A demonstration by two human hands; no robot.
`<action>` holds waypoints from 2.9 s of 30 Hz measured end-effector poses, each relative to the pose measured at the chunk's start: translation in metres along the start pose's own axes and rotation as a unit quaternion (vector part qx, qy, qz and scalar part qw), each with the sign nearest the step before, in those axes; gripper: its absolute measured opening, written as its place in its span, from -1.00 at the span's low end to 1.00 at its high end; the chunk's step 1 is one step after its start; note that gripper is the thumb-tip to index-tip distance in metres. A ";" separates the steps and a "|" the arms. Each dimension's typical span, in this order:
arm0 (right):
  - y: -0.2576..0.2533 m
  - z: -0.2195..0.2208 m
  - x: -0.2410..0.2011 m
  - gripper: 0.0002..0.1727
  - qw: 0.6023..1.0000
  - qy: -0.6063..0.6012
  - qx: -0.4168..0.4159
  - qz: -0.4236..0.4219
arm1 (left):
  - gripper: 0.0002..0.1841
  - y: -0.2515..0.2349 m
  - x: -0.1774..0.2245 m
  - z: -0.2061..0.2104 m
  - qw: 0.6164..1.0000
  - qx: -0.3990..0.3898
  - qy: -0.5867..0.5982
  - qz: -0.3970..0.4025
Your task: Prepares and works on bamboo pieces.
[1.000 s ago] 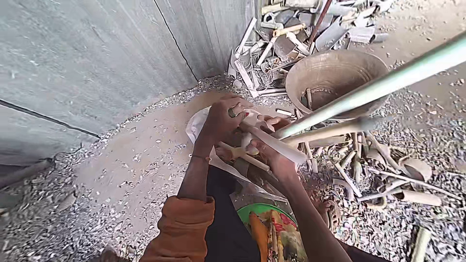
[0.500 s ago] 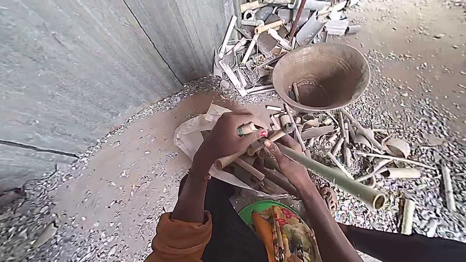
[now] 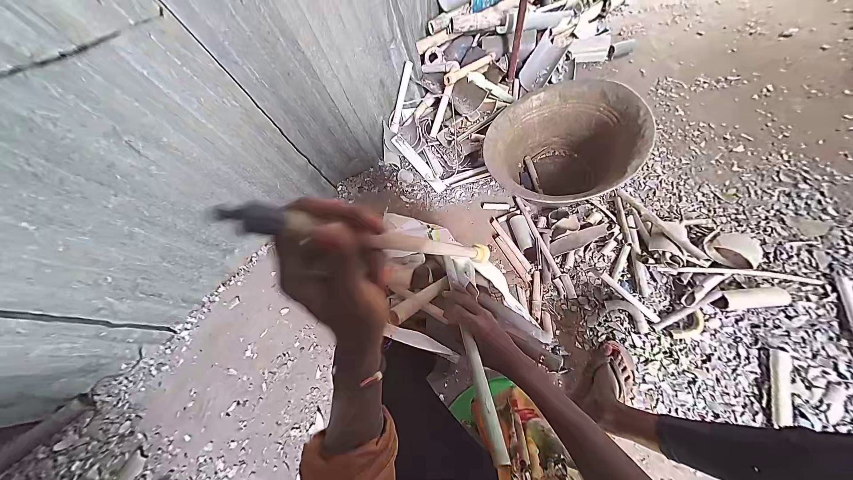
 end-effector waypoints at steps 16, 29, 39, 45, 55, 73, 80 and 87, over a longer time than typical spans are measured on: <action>0.065 -0.231 -0.058 -0.52 0.943 -0.205 0.065 0.253 | -0.53 0.031 -0.065 0.077 0.940 -0.008 0.199 -0.277; 0.060 -0.054 -0.096 -0.74 0.635 -0.728 -0.065 0.252 | -0.40 0.074 -0.099 0.111 0.891 -0.132 0.270 -0.341; 0.022 -0.018 -0.119 -0.77 0.744 -0.591 -0.131 0.283 | -0.39 0.059 -0.100 0.046 0.906 -0.044 0.213 -0.364; -0.007 -0.034 -0.121 -0.72 0.918 -0.275 -0.077 0.275 | -0.40 0.042 -0.097 0.016 0.916 -0.003 0.208 -0.343; 0.003 -0.050 -0.120 -0.48 0.917 -0.344 0.058 0.193 | -0.70 0.066 -0.169 0.016 0.824 0.174 0.193 -0.504; 0.021 -0.035 -0.104 -0.78 0.617 -0.748 -0.012 0.244 | -0.30 0.099 -0.141 0.082 0.872 -0.094 0.072 -0.475; 0.019 -0.079 -0.119 -0.74 0.544 -0.822 -0.030 0.169 | -0.64 0.131 -0.136 0.128 0.766 -0.152 0.284 -0.556; 0.021 -0.028 -0.148 -0.76 0.432 -0.886 -0.063 0.156 | -0.24 0.093 -0.100 0.132 0.761 -0.128 0.479 -0.418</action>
Point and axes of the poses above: each hand's wrist, its own y-axis away from the middle knuckle, its own z-axis out of the palm, x = y × z, the point moved 10 cm from there along -y, towards the middle knuckle, and after that the axes turned 2 degrees about x, right-handed, at the moved point
